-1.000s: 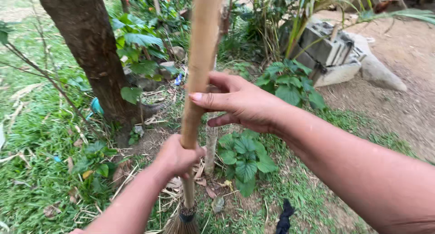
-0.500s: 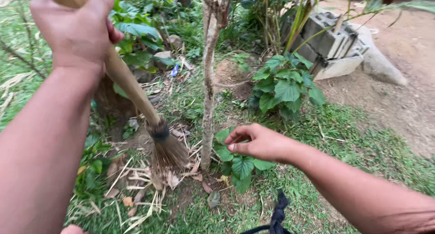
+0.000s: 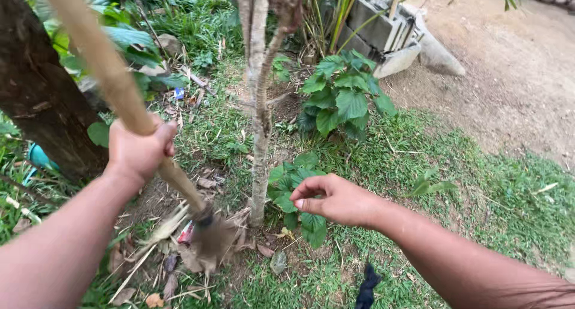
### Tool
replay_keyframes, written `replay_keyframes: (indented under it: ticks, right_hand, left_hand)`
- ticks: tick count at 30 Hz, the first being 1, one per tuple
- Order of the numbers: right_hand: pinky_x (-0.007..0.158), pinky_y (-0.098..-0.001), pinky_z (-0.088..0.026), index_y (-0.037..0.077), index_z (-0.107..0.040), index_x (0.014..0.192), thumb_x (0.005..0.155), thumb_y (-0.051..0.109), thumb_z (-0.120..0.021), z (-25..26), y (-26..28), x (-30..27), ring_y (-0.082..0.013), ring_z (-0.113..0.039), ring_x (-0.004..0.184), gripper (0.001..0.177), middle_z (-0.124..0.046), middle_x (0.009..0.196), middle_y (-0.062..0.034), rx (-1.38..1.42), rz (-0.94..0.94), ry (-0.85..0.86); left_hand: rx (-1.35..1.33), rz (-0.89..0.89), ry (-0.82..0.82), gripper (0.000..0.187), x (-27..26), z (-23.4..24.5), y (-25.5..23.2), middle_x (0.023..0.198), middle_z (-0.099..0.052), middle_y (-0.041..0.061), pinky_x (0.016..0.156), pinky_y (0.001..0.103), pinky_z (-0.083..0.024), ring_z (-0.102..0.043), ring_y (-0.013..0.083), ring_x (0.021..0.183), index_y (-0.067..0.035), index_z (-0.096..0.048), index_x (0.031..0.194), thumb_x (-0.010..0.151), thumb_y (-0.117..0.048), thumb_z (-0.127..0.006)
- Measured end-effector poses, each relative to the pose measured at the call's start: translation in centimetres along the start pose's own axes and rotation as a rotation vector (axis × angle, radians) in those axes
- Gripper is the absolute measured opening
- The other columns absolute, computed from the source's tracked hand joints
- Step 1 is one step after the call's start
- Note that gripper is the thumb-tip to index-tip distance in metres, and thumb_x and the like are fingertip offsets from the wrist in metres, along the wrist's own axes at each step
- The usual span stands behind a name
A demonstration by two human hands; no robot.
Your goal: The person sweeps debris and leaves from the grassy ground using a broom.
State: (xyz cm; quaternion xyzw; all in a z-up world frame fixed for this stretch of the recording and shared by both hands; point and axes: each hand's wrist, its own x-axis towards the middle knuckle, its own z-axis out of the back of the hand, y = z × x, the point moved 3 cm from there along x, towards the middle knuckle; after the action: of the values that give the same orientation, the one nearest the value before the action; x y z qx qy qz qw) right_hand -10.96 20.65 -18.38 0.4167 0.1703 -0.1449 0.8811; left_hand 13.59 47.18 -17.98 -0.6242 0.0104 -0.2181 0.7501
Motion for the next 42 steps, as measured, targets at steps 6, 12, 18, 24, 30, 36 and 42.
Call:
replay_keyframes:
  ticks: [6, 12, 18, 24, 30, 36, 42]
  right_hand:
    - [0.100, -0.0380, -0.056, 0.016, -0.064, 0.128, 0.091, 0.038, -0.066, 0.3, 2.1, 1.1, -0.0220, -0.074, 0.114, 0.043, -0.076, 0.123, -0.0079, 0.058, 0.041, -0.090]
    - [0.105, -0.0431, -0.049, 0.029, -0.058, 0.136, 0.089, 0.051, -0.064, -1.0, 3.7, 1.2, -0.0296, -0.064, 0.123, 0.052, -0.068, 0.129, -0.0125, -0.222, 0.026, -0.115]
    - [0.106, -0.0436, -0.050, 0.025, -0.059, 0.135, 0.091, 0.051, -0.065, -1.4, 3.4, 1.5, -0.0294, -0.065, 0.123, 0.051, -0.068, 0.130, -0.0126, -0.268, 0.061, -0.107]
    - [0.104, -0.0458, -0.050, 0.025, -0.059, 0.134, 0.089, 0.052, -0.064, 0.0, 3.1, 0.7, -0.0310, -0.061, 0.127, 0.053, -0.067, 0.133, -0.0100, -0.244, 0.049, -0.147]
    - [0.105, -0.0444, -0.050, 0.027, -0.060, 0.134, 0.091, 0.051, -0.063, -0.2, 2.6, 0.7, -0.0300, -0.063, 0.124, 0.049, -0.067, 0.129, -0.0111, -0.238, 0.011, -0.141]
    - [0.102, -0.0422, -0.052, 0.022, -0.061, 0.131, 0.092, 0.048, -0.064, -1.4, 1.8, 0.5, -0.0256, -0.066, 0.116, 0.047, -0.071, 0.121, -0.0111, -0.221, 0.075, -0.092]
    - [0.107, -0.0442, -0.048, 0.024, -0.058, 0.136, 0.091, 0.050, -0.063, 0.1, 2.1, 0.2, -0.0307, -0.061, 0.127, 0.053, -0.064, 0.134, -0.0109, -0.281, 0.053, -0.208]
  left_hand:
    - [-0.075, -0.235, -0.134, 0.011, 5.8, 3.2, -8.1, 0.070, -0.064, 0.001, 0.047, 0.028, -0.053, -0.061, 0.0102, 0.052, -0.002, -0.064, 0.084, 0.091, -0.002, -0.073]
    - [-0.444, -0.471, -0.193, 0.017, 6.1, 3.2, -6.4, 0.079, -0.062, 0.005, 0.057, 0.032, -0.057, -0.062, 0.0147, 0.062, -0.003, -0.054, 0.093, 0.104, -0.001, -0.066]
    - [-0.355, -0.042, -0.208, 0.025, 0.4, 1.4, 2.9, 0.067, -0.058, 0.003, 0.052, 0.033, -0.053, -0.061, 0.0146, 0.054, -0.005, -0.050, 0.077, 0.090, -0.002, -0.071]
    - [-0.229, -0.226, -0.187, 0.010, 4.7, 4.2, -5.5, 0.071, -0.063, 0.004, 0.045, 0.028, -0.050, -0.060, 0.0123, 0.053, -0.001, -0.064, 0.083, 0.090, 0.001, -0.071]
    - [-0.484, -0.487, -0.176, 0.018, 4.7, 3.4, -5.3, 0.074, -0.060, 0.009, 0.052, 0.031, -0.053, -0.059, 0.0156, 0.057, 0.000, -0.054, 0.085, 0.099, 0.006, -0.064]
    - [-0.460, -0.067, -0.269, 0.023, -0.5, 1.0, 3.8, 0.071, -0.059, 0.005, 0.052, 0.031, -0.052, -0.059, 0.0136, 0.055, -0.005, -0.049, 0.080, 0.089, 0.005, -0.067]
    - [-0.119, -0.175, -0.171, 0.008, 5.9, 3.6, -4.7, 0.067, -0.067, 0.001, 0.042, 0.030, -0.049, -0.059, 0.0109, 0.048, -0.002, -0.067, 0.086, 0.085, -0.005, -0.074]
